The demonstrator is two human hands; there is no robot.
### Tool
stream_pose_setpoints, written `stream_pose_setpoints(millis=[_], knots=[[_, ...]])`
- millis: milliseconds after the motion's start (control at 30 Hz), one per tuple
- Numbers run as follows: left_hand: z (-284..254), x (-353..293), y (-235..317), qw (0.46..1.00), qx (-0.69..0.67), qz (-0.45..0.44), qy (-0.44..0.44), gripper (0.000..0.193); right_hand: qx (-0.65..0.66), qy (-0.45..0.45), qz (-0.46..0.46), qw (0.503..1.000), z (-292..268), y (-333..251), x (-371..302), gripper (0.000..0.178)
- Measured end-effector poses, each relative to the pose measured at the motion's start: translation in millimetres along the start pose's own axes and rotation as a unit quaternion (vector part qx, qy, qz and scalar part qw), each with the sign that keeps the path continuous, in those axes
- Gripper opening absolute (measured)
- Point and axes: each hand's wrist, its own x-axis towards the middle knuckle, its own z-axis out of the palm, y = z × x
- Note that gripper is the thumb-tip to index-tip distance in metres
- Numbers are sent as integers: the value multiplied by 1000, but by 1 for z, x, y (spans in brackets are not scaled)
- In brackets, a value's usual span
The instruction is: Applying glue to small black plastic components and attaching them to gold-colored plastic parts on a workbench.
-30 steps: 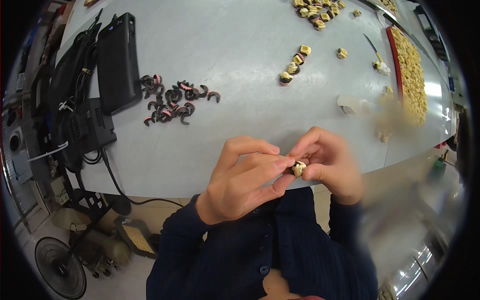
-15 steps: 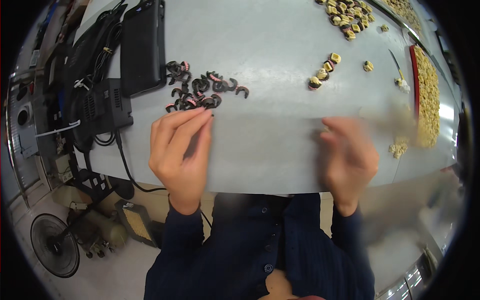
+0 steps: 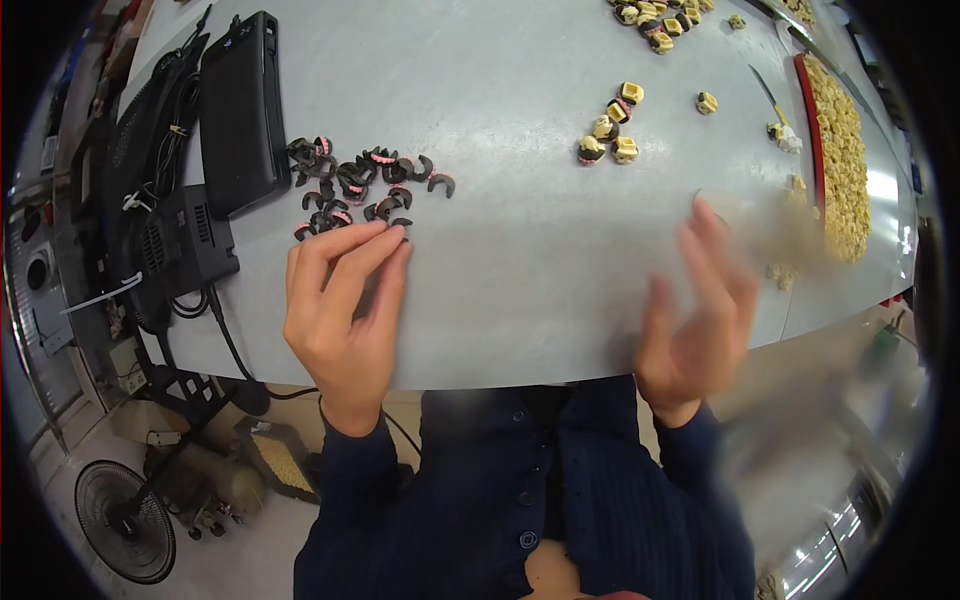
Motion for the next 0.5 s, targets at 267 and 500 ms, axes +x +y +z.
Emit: stream_pose_setpoints(millis=[267, 500], knots=[[11, -8, 12, 997, -14, 69, -42, 27, 5, 146, 108, 983, -27, 39, -38, 37], [25, -11, 38, 983, -90, 97, -128, 32, 151, 79, 189, 967, -30, 50, -17, 56]])
